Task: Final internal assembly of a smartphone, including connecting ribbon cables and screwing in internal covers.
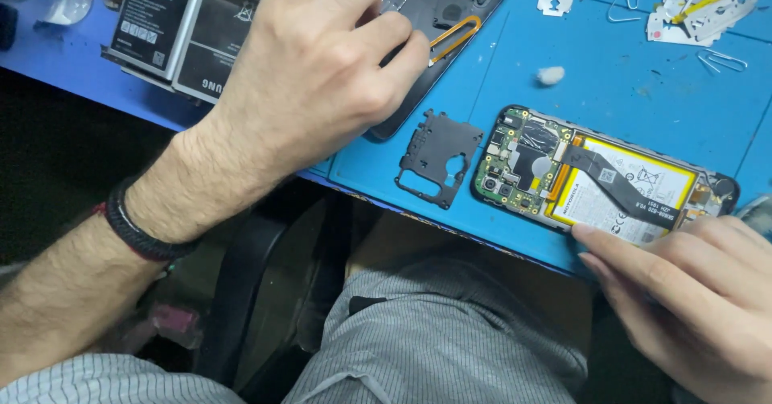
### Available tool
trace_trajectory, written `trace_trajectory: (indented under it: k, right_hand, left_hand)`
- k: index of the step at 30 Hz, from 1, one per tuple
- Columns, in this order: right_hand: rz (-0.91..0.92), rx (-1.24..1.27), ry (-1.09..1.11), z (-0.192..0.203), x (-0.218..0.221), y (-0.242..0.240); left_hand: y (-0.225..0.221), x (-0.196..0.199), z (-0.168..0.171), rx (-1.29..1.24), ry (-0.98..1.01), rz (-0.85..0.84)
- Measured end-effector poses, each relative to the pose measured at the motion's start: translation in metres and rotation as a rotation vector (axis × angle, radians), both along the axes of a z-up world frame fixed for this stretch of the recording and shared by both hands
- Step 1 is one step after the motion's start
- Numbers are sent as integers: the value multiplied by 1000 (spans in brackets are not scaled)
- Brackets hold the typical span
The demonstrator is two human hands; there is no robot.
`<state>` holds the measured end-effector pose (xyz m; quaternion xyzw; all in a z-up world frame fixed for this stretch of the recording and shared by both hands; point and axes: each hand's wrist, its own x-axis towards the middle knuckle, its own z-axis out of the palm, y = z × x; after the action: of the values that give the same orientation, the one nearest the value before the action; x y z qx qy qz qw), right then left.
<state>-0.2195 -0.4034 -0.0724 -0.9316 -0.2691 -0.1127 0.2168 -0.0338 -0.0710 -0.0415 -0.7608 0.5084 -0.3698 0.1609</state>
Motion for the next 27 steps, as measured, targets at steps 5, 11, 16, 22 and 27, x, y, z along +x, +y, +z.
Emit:
trace_trajectory:
  k: [5, 11, 16, 22, 27]
  right_hand:
    - [15, -10, -10, -1, 1, -2]
    - [-16, 1, 10, 0, -1, 2]
    - [-16, 1, 15, 2, -2, 1]
    - [-259, 146, 190, -4, -27, -10]
    - [-447, 254, 351, 29, -4, 11]
  left_hand:
    - [0, 2, -3, -3, -51, -6]
    - [6, 7, 0, -55, -149, 61]
    - [12, 0, 31, -45, -214, -13]
    - [8, -7, 25, -124, -127, -217]
    - [-22, -19, 5, -240, 25, -418]
